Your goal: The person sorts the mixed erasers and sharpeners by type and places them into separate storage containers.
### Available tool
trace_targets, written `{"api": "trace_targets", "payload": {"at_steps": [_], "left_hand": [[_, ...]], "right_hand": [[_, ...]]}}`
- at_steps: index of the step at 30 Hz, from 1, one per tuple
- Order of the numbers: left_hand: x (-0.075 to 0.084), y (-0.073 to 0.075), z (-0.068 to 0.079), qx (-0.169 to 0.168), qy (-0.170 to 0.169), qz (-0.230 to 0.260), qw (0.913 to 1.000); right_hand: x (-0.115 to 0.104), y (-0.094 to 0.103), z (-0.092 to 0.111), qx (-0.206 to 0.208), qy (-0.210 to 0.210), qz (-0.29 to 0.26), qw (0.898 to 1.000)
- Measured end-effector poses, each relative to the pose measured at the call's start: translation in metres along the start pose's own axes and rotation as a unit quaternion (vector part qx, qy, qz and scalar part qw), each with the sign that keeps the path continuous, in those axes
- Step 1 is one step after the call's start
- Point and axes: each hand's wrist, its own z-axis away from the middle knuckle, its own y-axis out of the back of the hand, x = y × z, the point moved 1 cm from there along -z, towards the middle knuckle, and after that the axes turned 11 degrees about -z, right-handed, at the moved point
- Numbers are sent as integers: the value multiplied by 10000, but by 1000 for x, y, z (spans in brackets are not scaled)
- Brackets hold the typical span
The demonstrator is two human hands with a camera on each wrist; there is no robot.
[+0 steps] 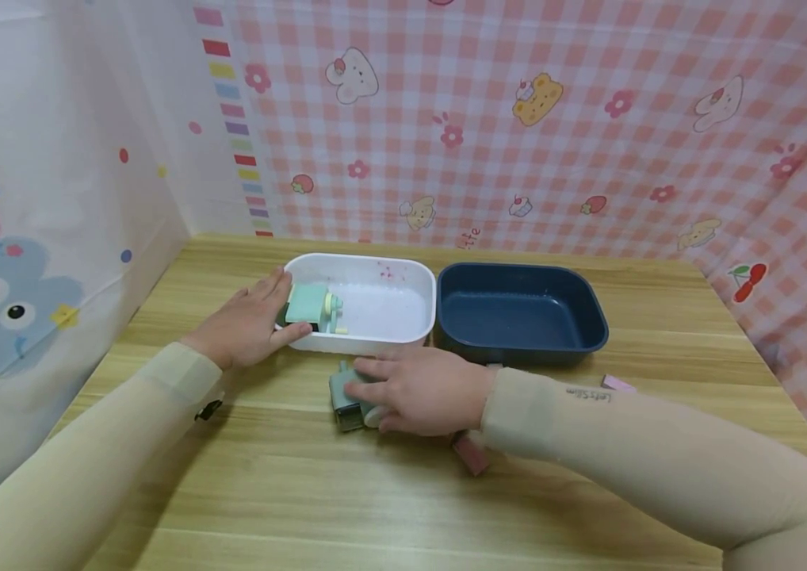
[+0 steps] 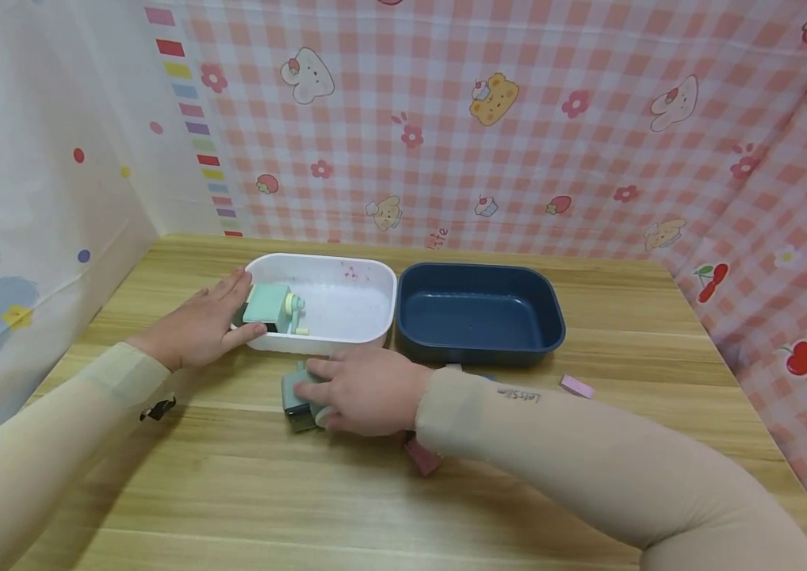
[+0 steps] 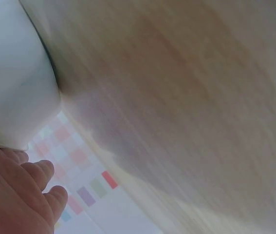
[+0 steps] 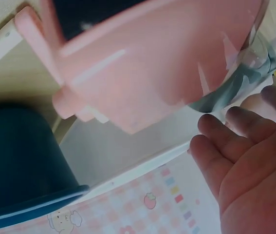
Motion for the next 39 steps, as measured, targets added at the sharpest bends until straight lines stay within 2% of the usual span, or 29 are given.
{"api": "trace_targets", "payload": {"at_steps": [9,14,21,27,32,35,39], "left_hand": [[0,0,0,8,-8,-3,10000],[1,2,0,-21,-8,-8,10000],[2,2,1,-14,-1,34,10000],[3,3,1,-19,-9,62,10000],[2,2,1,-21,-16,62,10000],[2,2,1,-11,-18,36,10000],[1,2,1,36,-26,9,10000]], "right_hand": [[-6,-1,-4,-171,-109,147,9997],[-7,-2,-6,-96,-37,204,9997],[-22,-3,-12,-16,-389,624,9973],[-27,-6,-12,-132,-409,812,9958],[-24,-7,-11,-152,-311,497,9982],[-23,-8,-12,10,-352,275,9990],[-24,-10,-13,230,-799,68,9965]]}}
